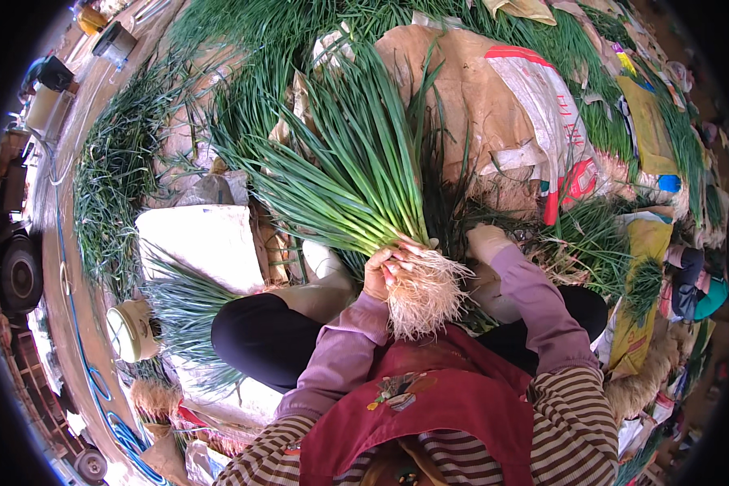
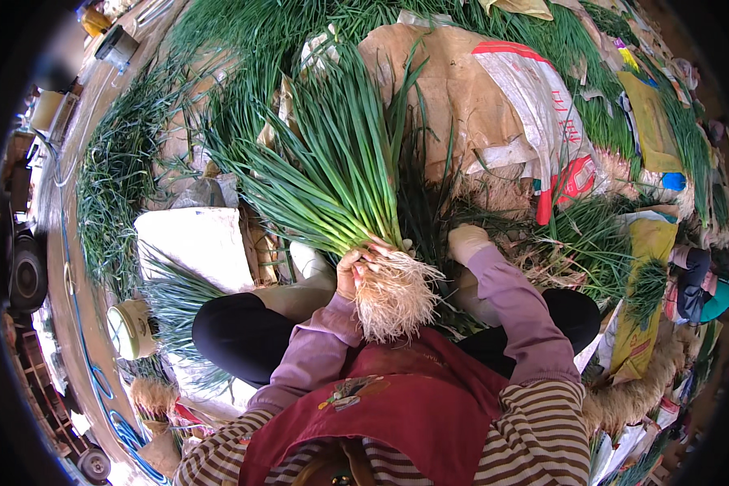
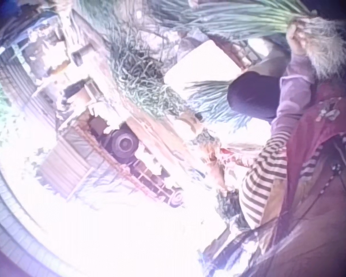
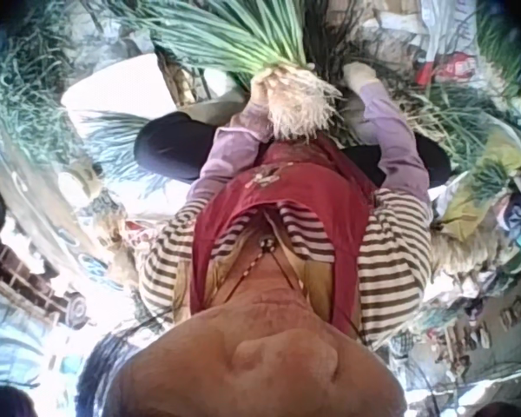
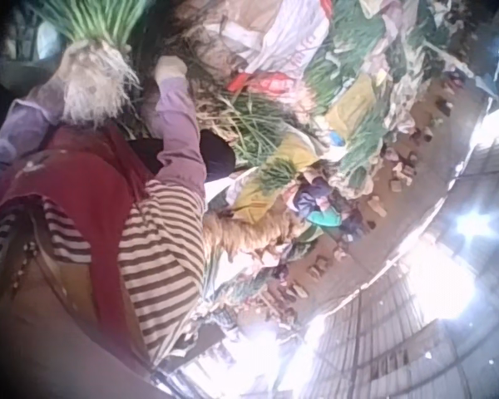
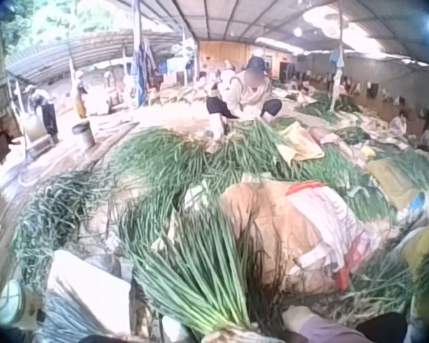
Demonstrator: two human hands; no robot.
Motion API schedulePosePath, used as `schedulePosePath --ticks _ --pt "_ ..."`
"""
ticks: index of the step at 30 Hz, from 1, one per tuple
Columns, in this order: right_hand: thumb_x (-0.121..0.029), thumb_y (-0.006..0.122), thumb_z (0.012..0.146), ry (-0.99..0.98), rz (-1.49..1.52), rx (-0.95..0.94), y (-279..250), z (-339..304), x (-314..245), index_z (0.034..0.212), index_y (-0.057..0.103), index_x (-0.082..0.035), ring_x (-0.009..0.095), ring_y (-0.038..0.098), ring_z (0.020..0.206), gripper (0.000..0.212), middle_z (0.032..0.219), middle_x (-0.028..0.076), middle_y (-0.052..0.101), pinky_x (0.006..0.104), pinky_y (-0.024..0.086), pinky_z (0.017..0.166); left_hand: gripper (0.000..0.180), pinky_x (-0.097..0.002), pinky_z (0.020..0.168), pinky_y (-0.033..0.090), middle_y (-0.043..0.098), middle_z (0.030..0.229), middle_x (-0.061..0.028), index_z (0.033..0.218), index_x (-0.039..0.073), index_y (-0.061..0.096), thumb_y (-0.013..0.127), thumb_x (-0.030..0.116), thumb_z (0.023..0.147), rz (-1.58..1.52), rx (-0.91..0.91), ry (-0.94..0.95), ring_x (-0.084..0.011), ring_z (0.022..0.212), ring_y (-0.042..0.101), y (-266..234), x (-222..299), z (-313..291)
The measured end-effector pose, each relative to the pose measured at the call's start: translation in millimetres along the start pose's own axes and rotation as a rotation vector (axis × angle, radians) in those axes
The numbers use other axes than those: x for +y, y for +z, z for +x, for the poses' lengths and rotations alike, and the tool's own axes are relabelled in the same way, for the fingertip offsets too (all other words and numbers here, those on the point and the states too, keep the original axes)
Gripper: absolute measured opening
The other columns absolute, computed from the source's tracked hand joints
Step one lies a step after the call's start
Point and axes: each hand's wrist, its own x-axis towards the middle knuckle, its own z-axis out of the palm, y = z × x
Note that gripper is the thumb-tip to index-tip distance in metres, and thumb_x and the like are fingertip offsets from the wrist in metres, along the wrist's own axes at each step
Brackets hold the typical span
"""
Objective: The person sorts through green scallions, cleans the roots by hand, and organizes them into bundles while sitting on the floor of a processing facility.
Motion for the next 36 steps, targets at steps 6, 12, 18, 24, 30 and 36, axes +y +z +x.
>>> schedulePosePath --ticks 6,12,18,24,30,36 --pt "-0.024 0.057 0.085 -0.281 1.055 0.376 -50.9 -47.7 -64.2 0.098 0.061 -0.006 0.019 0.06 0.075 0.023 0.09 0.013 0.062 0.0315 0.048 0.07 0.044 -0.0457 0.082 0.049 0.061 0.093 -0.0187 0.096 -0.002 0.056 0.058 0.041 0.084 0.396 -0.061 0.141 -0.0316 0.09 0.06 2.5 -2.5 4.6" --pt "-0.017 0.058 0.086 -0.589 1.101 0.308 -51.4 -99.0 -103.0 0.112 0.054 -0.002 0.018 0.06 0.086 0.03 0.109 0.012 0.059 0.0297 0.048 0.074 0.025 -0.0407 0.065 0.052 0.06 0.065 -0.0131 0.066 0.005 0.056 0.053 0.021 0.084 0.365 0.003 0.065 -0.0238 0.059 0.059 0.3 19.4 -16.2" --pt "-0.039 0.053 0.089 -0.507 1.45 0.071 -76.0 -92.5 -51.6 0.138 0.027 -0.001 0.012 0.056 0.082 0.068 0.133 0.012 0.045 0.0226 0.045 0.071 0.043 -0.0388 0.089 0.044 0.055 0.112 -0.0145 0.117 0.003 0.05 0.051 0.027 0.081 0.101 -0.432 0.03 -0.0242 0.103 0.052 51.6 -9.2 -28.2" --pt "-0.04 0.046 0.091 -0.614 2.128 -0.384 -5.6 -88.8 -95.6 0.138 0.031 -0.005 0.021 0.044 0.121 0.06 0.135 0.009 0.042 0.0345 0.037 0.098 0.047 -0.052 0.096 0.038 0.052 0.122 -0.0151 0.117 0.009 0.055 0.041 0.04 0.084 0.189 -0.26 0.168 -0.0332 0.114 0.048 70.4 -0.2 -18.7" --pt "-0.029 0.055 0.089 -0.544 2.143 -0.069 -23.6 -135.9 -112.9 0.107 0.051 -0.008 0.006 0.036 0.051 0.028 0.073 0.0 0.049 0.0206 0.028 0.045 0.035 -0.0475 0.088 0.046 0.064 0.095 -0.0172 0.095 -0.002 0.06 0.052 0.027 0.077 0.315 -0.179 0.211 -0.0327 0.09 0.06 99.3 4.6 27.4" --pt "-0.022 0.052 0.092 -0.391 1.783 0.004 -52.9 -211.7 -89.9 0.082 0.056 -0.002 0.003 0.033 0.044 0.022 0.059 -0.004 0.043 0.0184 0.024 0.04 0.038 -0.0484 0.085 0.047 0.064 0.096 -0.0183 0.098 -0.003 0.061 0.052 0.027 0.076 0.396 -0.2 0.242 -0.0341 0.09 0.06 102.6 4.8 20.9"
